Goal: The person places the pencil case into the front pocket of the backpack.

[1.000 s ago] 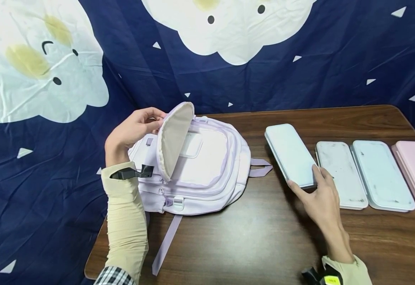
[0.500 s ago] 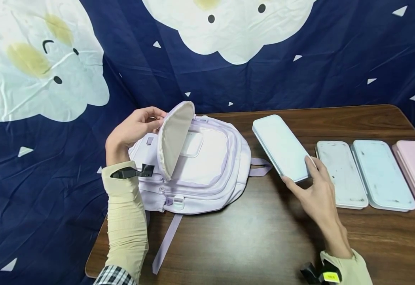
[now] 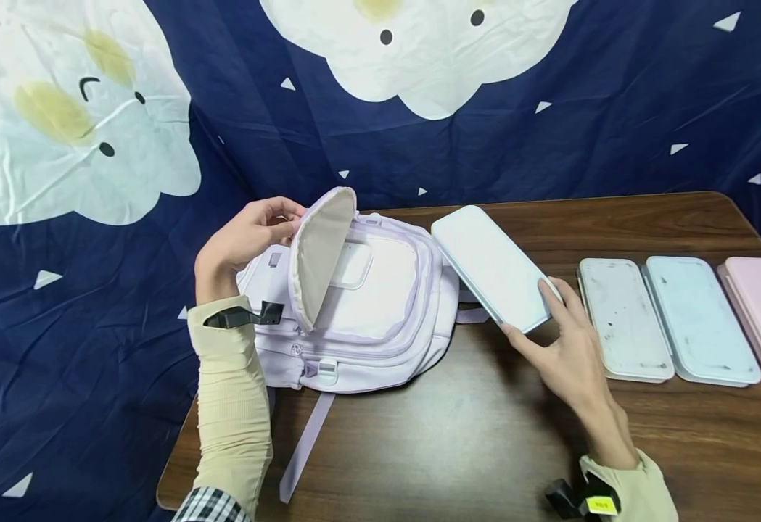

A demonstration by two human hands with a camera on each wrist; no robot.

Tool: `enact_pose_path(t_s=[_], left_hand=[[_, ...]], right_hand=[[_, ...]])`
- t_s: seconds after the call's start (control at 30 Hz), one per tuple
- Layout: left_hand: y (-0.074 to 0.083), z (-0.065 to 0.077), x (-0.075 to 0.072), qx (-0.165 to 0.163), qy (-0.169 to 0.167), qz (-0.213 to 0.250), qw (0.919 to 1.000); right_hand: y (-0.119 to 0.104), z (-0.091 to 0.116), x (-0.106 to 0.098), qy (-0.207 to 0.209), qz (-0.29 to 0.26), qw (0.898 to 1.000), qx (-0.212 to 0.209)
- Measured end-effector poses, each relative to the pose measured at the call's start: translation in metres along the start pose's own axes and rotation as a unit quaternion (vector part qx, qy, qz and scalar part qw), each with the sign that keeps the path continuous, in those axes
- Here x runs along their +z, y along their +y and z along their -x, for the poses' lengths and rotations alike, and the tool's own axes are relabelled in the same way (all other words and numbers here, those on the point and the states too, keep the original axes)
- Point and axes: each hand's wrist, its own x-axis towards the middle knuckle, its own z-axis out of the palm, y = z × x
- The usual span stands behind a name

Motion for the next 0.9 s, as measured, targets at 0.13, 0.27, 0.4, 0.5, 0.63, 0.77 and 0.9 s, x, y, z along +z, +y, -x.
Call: enact_pose_path(t_s=[0.13, 0.27, 0.4, 0.5, 0.63, 0.77, 0.9], left_hand=[[0.001, 0.000, 0.000, 0.000, -0.004, -0.009, 1.0000], [0.002, 0.000, -0.001, 0.000, -0.010, -0.015, 0.9998], [0.002, 0.001, -0.001, -0.002, -0.012, -0.019, 0.9998], [0.002, 0.001, -0.001, -0.003, -0.013, -0.016, 0.9998], [0.003, 0.001, -0.001, -0.002, -0.013, -0.009, 0.9999], [0.003, 0.001, -0.001, 0.000, -0.012, -0.011, 0.9999], [0.003, 0.001, 0.000, 0.000, -0.012, -0.012, 0.9999]], right_hand=[[-0.006, -0.001, 0.001, -0.010, -0.005, 1.000, -0.014], [-0.013, -0.002, 0.003, -0.020, 0.000, 1.000, -0.021], [-0.018, -0.003, 0.007, -0.033, 0.007, 0.999, -0.029], [-0.020, -0.004, 0.012, -0.037, 0.001, 0.998, -0.046], [-0.023, -0.006, 0.019, -0.041, -0.014, 0.996, -0.075], [-0.026, -0.009, 0.026, -0.052, -0.027, 0.993, -0.099], [-0.028, -0.009, 0.032, -0.064, -0.032, 0.991, -0.116]])
